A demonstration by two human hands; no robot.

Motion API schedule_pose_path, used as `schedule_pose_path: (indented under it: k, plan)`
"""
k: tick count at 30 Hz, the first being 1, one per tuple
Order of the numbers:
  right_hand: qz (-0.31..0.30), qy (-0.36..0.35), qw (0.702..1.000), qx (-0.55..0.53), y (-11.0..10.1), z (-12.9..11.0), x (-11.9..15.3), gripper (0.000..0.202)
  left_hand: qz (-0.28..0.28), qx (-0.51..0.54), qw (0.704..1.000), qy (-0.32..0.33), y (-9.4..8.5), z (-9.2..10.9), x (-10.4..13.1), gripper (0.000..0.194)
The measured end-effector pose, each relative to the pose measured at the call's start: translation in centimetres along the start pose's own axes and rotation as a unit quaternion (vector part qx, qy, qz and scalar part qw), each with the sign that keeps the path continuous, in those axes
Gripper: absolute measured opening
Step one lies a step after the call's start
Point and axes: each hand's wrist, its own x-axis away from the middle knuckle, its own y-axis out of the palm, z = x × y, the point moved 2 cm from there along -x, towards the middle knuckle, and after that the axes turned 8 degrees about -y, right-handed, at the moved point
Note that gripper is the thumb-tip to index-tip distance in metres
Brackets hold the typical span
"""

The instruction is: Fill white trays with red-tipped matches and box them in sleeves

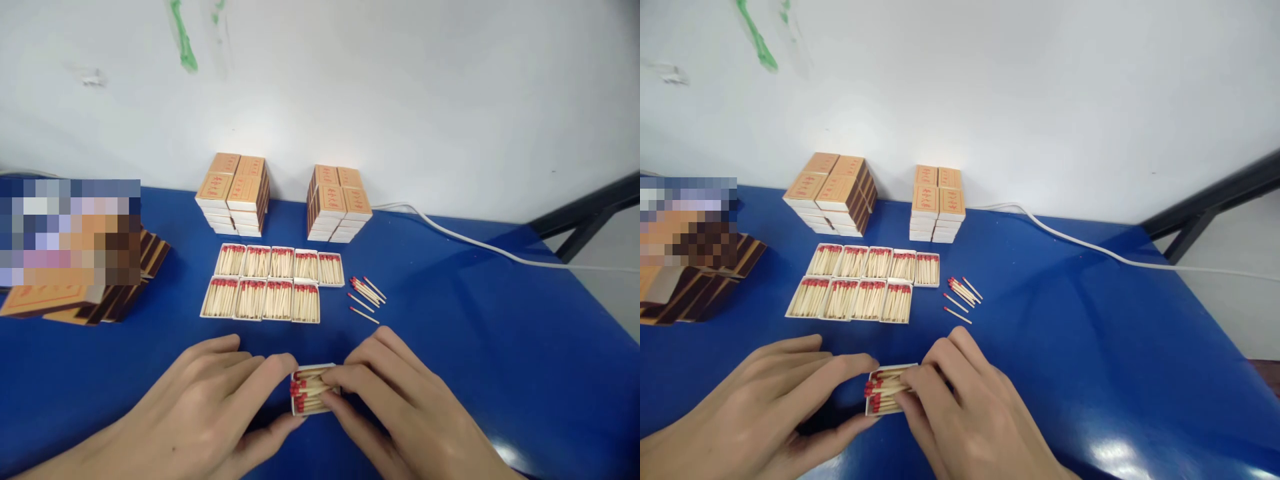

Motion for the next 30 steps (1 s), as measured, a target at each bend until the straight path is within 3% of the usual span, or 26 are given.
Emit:
schedule_pose_path:
  k: [6,13,22,27,30]
  plan:
    - [0.028,0.039,0.999,0.004,-0.6,0.3,-0.1,0.021,0.004,-0.003,1.0,0.008,0.1,0.0,0.1,0.024]
    - [0.014,0.039,0.999,-0.021,-0.1,0.5,-0.1,0.019,0.002,-0.008,1.0,0.014,-0.1,0.0,0.0,0.027]
    - [-0.023,0.046,0.997,-0.06,-1.2,0.9,-0.4,0.015,-0.009,0.0,1.0,0.007,0.0,-0.1,0.2,0.024]
    - [-0.028,0.057,0.996,-0.065,-1.1,0.9,-0.5,0.013,0.045,0.007,0.999,-0.018,-0.4,0.1,0.2,0.025]
    - [-0.016,0.078,0.995,-0.068,-0.8,0.8,-0.2,0.013,0.04,0.049,0.997,-0.044,0.1,0.1,0.9,0.036]
